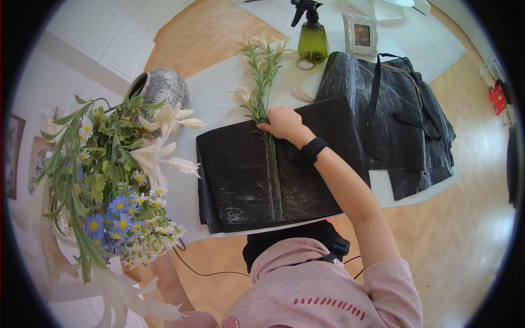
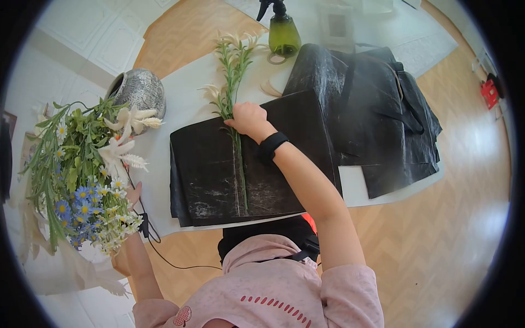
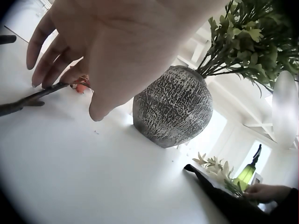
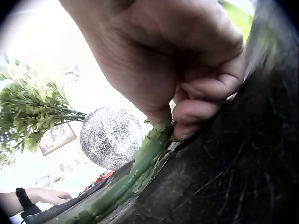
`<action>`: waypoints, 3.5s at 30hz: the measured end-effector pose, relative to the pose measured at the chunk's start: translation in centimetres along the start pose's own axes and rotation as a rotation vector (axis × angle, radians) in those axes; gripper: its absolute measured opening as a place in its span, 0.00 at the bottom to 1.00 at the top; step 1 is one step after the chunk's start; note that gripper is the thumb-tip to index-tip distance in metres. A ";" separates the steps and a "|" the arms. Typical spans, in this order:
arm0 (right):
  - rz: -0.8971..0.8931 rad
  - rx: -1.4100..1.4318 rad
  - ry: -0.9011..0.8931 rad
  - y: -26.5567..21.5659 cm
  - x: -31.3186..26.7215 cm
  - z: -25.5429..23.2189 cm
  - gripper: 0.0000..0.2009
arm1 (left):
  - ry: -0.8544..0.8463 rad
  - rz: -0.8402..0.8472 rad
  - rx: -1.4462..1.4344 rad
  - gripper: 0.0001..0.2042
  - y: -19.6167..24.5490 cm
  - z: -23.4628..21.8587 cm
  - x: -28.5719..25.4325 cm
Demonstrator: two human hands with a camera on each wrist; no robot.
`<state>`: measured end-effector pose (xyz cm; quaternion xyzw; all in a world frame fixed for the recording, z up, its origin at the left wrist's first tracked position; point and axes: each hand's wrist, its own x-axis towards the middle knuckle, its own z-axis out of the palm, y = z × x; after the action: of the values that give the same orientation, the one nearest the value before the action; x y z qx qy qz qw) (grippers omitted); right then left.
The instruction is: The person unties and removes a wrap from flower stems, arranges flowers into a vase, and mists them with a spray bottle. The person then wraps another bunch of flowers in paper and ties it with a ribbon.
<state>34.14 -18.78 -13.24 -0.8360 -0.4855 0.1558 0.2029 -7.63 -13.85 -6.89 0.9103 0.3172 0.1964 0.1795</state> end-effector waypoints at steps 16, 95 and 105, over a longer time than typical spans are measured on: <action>0.004 0.025 -0.017 0.0 -0.1 -0.5 0.21 | 0.544 0.238 -0.308 0.10 1.5 -5.5 -3.7; -0.208 0.045 -0.100 0.8 0.4 -0.4 0.13 | -0.407 -0.187 -0.100 0.11 13.1 17.9 23.3; -0.095 -0.148 0.179 3.8 -6.3 -6.2 0.09 | -0.324 -0.224 0.019 0.23 11.4 19.1 22.9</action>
<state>36.79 -27.13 -9.26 -0.8354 -0.5145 0.0345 0.1904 23.74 -11.24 -12.54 0.8906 0.3853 0.0231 0.2404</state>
